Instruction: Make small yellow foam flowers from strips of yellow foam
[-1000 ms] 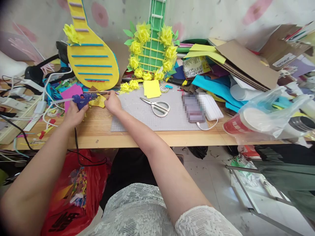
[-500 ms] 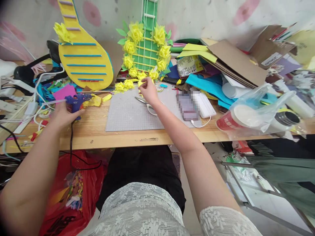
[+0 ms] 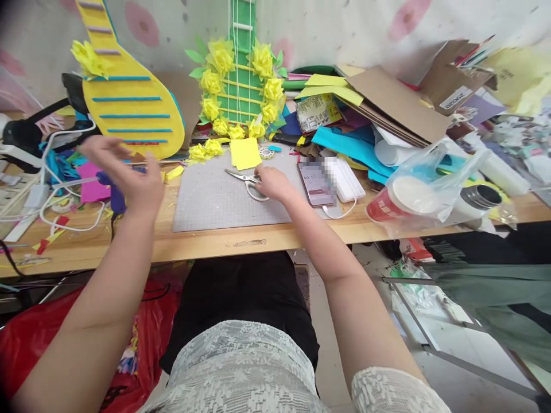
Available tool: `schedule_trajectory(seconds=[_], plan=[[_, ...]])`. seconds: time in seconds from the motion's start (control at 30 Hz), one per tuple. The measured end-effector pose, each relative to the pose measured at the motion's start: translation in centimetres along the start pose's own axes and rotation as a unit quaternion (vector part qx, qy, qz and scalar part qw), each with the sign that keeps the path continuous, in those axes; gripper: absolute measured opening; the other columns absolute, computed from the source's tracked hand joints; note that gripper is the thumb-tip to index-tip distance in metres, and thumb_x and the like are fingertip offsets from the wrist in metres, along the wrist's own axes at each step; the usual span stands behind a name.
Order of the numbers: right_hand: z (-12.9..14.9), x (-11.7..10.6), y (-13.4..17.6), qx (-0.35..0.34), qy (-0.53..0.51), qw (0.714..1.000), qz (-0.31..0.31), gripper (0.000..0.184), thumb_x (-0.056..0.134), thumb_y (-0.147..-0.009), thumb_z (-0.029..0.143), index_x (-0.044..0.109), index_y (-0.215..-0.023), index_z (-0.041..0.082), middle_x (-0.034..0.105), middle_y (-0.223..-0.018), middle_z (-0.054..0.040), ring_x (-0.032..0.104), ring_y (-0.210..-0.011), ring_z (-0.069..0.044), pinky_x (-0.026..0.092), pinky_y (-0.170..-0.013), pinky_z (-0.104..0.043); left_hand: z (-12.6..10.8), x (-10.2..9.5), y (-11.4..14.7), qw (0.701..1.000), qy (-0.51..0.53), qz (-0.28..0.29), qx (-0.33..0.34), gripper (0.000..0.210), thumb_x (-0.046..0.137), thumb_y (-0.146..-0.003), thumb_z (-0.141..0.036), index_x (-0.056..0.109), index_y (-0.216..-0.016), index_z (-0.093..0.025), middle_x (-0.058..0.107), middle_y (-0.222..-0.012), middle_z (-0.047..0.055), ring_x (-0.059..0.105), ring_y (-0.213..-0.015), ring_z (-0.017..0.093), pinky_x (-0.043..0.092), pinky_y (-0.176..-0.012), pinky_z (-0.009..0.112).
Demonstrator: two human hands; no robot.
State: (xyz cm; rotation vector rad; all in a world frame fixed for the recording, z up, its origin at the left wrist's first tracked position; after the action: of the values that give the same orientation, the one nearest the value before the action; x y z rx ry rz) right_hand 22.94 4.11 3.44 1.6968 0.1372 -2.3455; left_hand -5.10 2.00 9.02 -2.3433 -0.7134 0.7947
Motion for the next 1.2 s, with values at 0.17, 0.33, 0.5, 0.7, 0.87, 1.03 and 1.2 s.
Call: schedule_trajectory(seconds=[0.17, 0.33, 0.5, 0.7, 0.87, 1.03, 1.2], plan=[[0.0, 0.5, 0.4, -0.032, 0.014, 0.999, 0.014, 0.045, 0.058, -0.073, 0.017, 0.053, -0.117, 0.017, 0.064, -0.116, -0.0119, 0.058, -0.105, -0.026, 0.042, -0.078, -0.031, 0.5, 8.2, 3.1, 0.989, 0.012, 0.129, 0.065, 0.038, 0.061, -0.071, -0.012, 0.041, -0.103, -0.021, 0.045, -0.113, 0.011, 0.048, -0.115, 0.027, 0.042, -0.099, 0.045], [-2.3, -0.4, 1.1, -0.001, -0.107, 0.992, -0.065, 0.034, 0.061, -0.071, 0.022, 0.051, -0.103, 0.021, 0.067, -0.097, -0.0044, 0.06, -0.083, -0.019, 0.042, -0.069, -0.029, 2.4, 11.4, 5.0, 0.988, 0.001, 0.148, 0.05, 0.037, 0.057, -0.071, -0.009, 0.043, -0.103, -0.02, 0.048, -0.111, 0.013, 0.05, -0.114, 0.028, 0.044, -0.099, 0.045], [-7.3, -2.9, -0.4, 0.135, -0.133, 0.949, -0.252, 0.026, 0.059, -0.076, 0.029, 0.048, -0.099, 0.022, 0.062, -0.093, -0.0046, 0.058, -0.083, -0.02, 0.047, -0.076, -0.036, 3.2, 11.6, 5.1, 0.991, 0.007, 0.13, 0.032, 0.037, 0.056, -0.069, -0.006, 0.042, -0.1, -0.02, 0.048, -0.107, 0.012, 0.054, -0.104, 0.025, 0.047, -0.093, 0.043], [-9.3, -3.2, -6.1, 0.261, -0.039, 0.94, -0.218, 0.04, 0.061, -0.075, 0.016, 0.048, -0.112, 0.011, 0.06, -0.107, -0.0177, 0.057, -0.105, -0.031, 0.043, -0.092, -0.048, 3.1, 11.5, 5.4, 0.991, 0.011, 0.126, 0.037, 0.037, 0.053, -0.069, -0.003, 0.043, -0.101, -0.02, 0.049, -0.106, 0.011, 0.054, -0.1, 0.023, 0.048, -0.091, 0.043], [-8.5, -3.2, -8.8, 0.287, 0.0, 0.937, -0.201, 0.039, 0.044, -0.083, 0.005, 0.048, -0.122, 0.002, 0.053, -0.126, -0.027, 0.053, -0.118, -0.032, 0.04, -0.097, -0.047, 3.5, 11.8, 5.4, 0.988, 0.016, 0.147, 0.036, 0.039, 0.05, -0.07, -0.001, 0.045, -0.103, -0.02, 0.051, -0.107, 0.011, 0.056, -0.098, 0.022, 0.05, -0.091, 0.041], [-8.6, -2.2, -8.7, 0.256, 0.0, 0.939, -0.228, 0.038, 0.033, -0.087, 0.007, 0.052, -0.12, 0.001, 0.05, -0.128, -0.028, 0.048, -0.122, -0.032, 0.04, -0.097, -0.05, 3.7, 12.7, 5.6, 0.98, 0.028, 0.192, 0.053, 0.043, 0.048, -0.071, 0.0, 0.047, -0.109, -0.02, 0.054, -0.111, 0.01, 0.059, -0.1, 0.02, 0.05, -0.093, 0.039], [-5.7, -0.6, -6.6, 0.113, -0.006, 0.958, -0.262, 0.032, 0.035, -0.086, 0.012, 0.058, -0.109, 0.014, 0.058, -0.119, -0.0182, 0.049, -0.115, -0.029, 0.039, -0.099, -0.048, 3.8, 13.0, 5.9, 0.976, 0.038, 0.204, 0.06, 0.043, 0.048, -0.073, -0.001, 0.048, -0.111, -0.022, 0.056, -0.112, 0.008, 0.061, -0.097, 0.018, 0.051, -0.094, 0.038]])
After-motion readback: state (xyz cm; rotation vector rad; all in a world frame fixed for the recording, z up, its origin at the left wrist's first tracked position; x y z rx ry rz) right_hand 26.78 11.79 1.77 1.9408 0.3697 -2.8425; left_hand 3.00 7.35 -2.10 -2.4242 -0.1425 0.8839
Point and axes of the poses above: each hand's wrist, its own y-axis away from the middle knuckle, its own x-axis out of the palm, z = x × y, the point moved 4 cm from there along -y, towards the middle knuckle
